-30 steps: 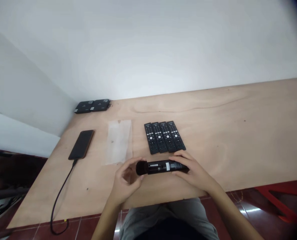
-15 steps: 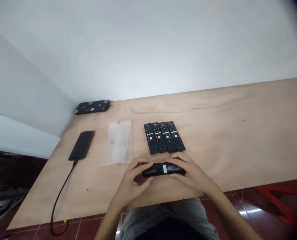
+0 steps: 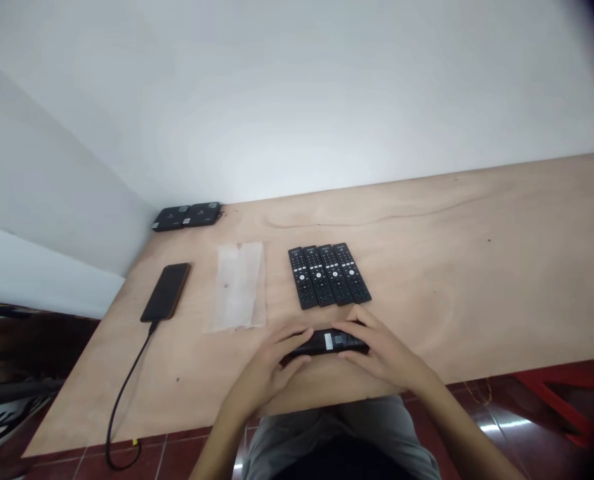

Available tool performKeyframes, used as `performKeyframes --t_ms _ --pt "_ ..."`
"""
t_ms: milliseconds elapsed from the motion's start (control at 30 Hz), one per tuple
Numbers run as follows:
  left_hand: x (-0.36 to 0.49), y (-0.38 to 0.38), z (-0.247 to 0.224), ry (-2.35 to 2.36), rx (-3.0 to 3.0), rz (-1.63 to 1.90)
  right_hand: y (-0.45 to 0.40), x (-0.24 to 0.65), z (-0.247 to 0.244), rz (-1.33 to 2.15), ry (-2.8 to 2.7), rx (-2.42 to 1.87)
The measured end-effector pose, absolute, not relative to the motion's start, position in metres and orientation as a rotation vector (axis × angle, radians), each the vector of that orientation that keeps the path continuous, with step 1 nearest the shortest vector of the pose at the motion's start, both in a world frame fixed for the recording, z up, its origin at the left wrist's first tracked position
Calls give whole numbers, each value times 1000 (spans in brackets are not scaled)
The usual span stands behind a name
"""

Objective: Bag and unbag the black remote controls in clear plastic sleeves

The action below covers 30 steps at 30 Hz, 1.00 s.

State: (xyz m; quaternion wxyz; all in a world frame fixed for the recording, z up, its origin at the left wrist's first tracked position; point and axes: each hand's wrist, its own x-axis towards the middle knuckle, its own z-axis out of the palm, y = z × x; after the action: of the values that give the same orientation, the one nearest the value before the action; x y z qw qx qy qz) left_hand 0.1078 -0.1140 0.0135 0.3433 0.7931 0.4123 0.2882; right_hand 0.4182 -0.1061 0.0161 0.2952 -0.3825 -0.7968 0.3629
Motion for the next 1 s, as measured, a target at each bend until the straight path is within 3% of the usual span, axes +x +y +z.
performKeyframes --t_ms 300,467,600,800,1000 --pt "113 -117 17 1141 1971 927 -107 417 11 997 -2051 -1042" --pt "121 -116 8 1497 1502 1323 -115 398 10 1120 -1806 -1175" --pt "136 -113 4 1427 1244 1428 -124 371 13 1031 -1690 -1301" --pt "158 -128 2 1535 1371 1339 -135 331 7 733 -1728 -1581" --pt "156 -156 2 1638 1794 1118 -135 307 4 658 -1762 -1501"
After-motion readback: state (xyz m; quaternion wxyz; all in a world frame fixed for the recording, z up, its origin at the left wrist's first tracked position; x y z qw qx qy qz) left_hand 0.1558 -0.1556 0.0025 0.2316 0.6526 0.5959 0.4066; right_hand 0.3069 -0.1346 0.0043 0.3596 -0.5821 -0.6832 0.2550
